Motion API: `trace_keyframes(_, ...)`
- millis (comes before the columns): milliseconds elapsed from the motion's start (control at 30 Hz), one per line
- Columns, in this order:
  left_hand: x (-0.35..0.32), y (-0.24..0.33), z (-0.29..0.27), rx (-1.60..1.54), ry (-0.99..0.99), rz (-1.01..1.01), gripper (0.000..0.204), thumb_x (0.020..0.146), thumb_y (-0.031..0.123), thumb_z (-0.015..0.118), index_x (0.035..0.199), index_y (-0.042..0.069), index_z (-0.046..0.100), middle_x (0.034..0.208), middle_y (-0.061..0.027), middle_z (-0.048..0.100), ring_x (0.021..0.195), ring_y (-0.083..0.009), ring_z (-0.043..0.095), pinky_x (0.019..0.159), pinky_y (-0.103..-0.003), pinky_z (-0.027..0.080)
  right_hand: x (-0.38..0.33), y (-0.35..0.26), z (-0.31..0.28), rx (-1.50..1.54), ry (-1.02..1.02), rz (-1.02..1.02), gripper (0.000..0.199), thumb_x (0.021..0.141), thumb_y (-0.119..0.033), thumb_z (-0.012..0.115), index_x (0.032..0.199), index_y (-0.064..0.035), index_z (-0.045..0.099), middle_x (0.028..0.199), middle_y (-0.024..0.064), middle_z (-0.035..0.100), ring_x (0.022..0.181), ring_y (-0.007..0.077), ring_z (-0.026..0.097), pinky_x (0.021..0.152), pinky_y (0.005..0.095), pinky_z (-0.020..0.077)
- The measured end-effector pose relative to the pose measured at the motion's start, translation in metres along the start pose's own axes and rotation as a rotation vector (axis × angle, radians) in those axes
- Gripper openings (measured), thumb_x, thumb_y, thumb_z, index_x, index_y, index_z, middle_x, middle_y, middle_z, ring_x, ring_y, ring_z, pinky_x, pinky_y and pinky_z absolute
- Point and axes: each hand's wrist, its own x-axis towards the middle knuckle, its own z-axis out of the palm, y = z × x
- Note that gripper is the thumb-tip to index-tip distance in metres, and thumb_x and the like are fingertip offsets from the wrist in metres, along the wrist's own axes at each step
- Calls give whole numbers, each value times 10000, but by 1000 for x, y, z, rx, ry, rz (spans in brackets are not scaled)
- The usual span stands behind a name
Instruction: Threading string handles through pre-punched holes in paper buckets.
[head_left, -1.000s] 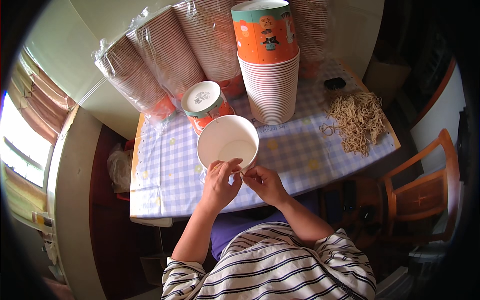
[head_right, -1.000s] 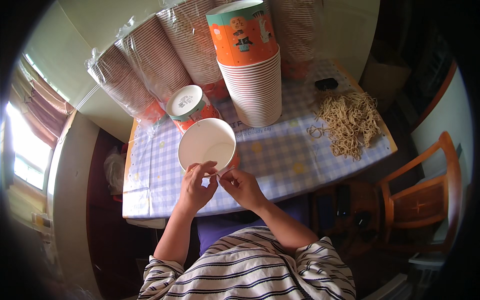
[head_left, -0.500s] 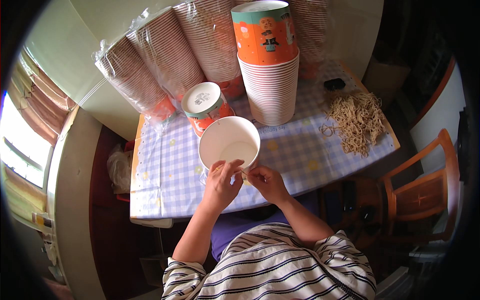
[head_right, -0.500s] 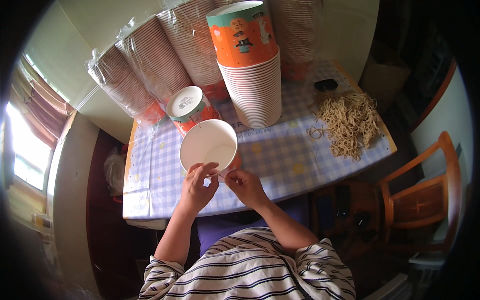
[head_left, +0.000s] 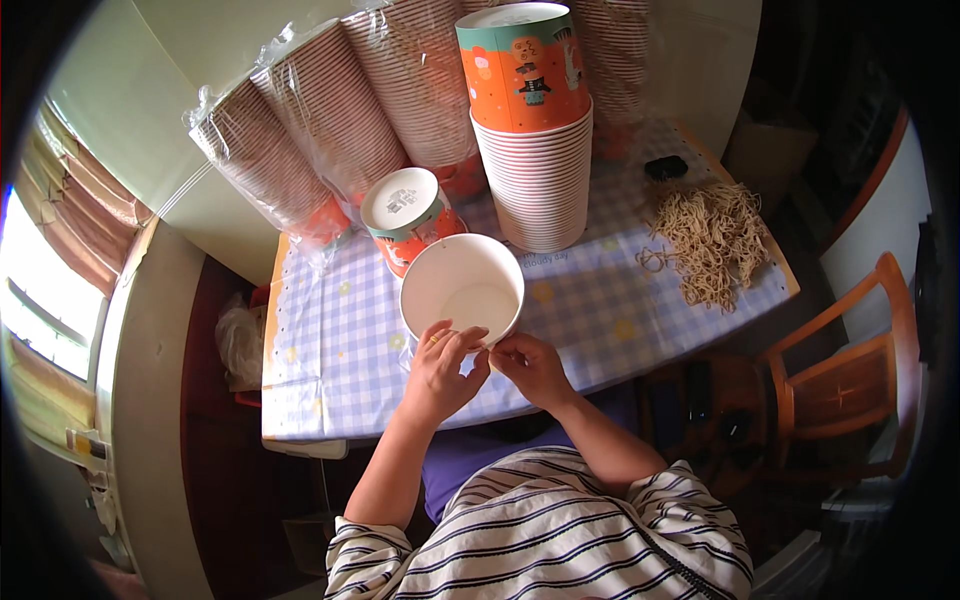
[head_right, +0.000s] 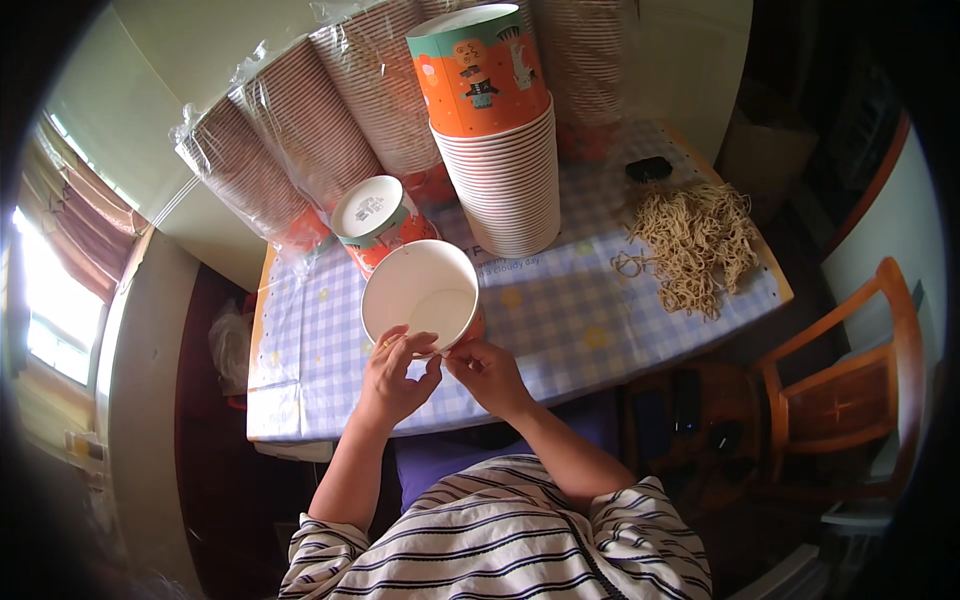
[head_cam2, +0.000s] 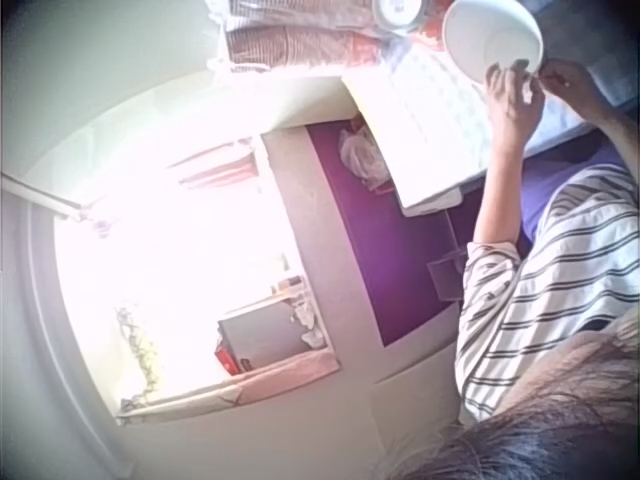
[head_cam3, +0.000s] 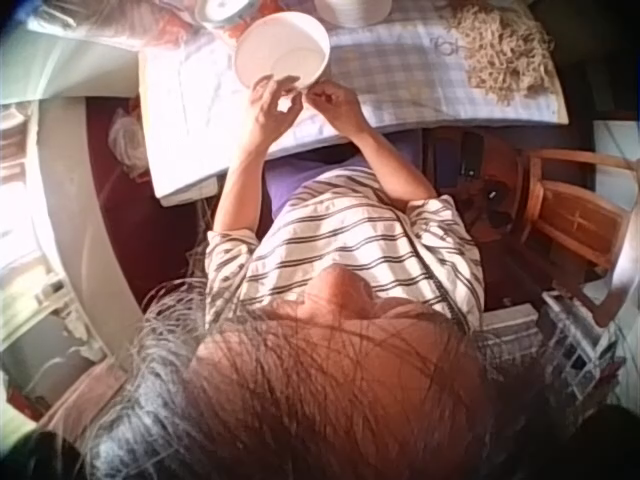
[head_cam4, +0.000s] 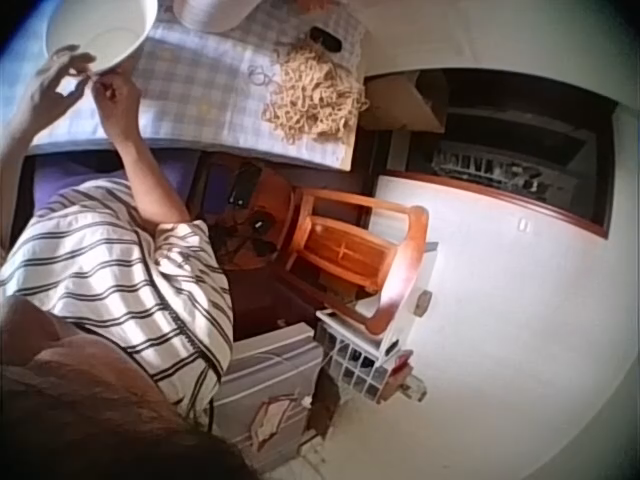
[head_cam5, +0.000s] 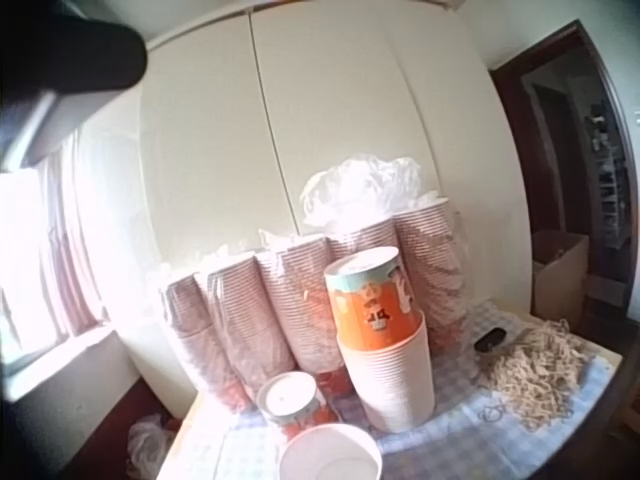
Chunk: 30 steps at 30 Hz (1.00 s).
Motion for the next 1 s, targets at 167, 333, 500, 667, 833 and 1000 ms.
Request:
trace_keyframes(167,-2,-2,1,29,12,47,349,685,-16,675,1005,75,570,769,-28,653,738,-198,639,889,-417,473,0,0,2,15,-2,2,101,845,-89,650,921,-23,638,766,-23,630,602,16,449,540,189,385)
trace_keyframes(333,-3,-9,4,60,32,124,351,685,-31,671,998,77,555,783,-36,641,741,-198,639,912,-428,481,1,-8,0,5,-19,42,89,845,-101,660,892,-33,625,751,-38,572,633,20,436,565,190,376)
trace_keyframes(500,-3,-13,4,67,50,182,341,692,-33,670,993,76,549,782,-39,633,745,-204,639,925,-427,482,2,-11,0,-17,-4,32,87,842,-101,661,887,-34,628,746,-33,571,629,24,439,561,194,378)
trace_keyframes(667,-5,-16,3,23,49,177,328,687,-30,670,984,72,575,781,-39,628,767,-202,635,937,-427,470,4,-11,0,-139,0,-1,96,829,-121,674,862,-39,636,738,-23,567,627,31,444,561,205,382)
trace_keyframes(833,-4,-15,-25,-1,-122,79,250,662,7,649,888,113,636,808,-22,623,818,-200,621,992,-460,408,2,-22,-11,-141,-55,-105,119,794,-133,694,867,-50,651,820,15,587,593,64,448,536,220,372)
trace_keyframes(1000,-8,-26,-78,276,-253,-165,242,626,-15,583,824,120,618,886,-44,598,1022,-257,560,1057,-502,289,11,-11,-48,-272,198,-246,94,765,-126,680,808,-59,630,850,12,548,597,71,451,539,220,379)
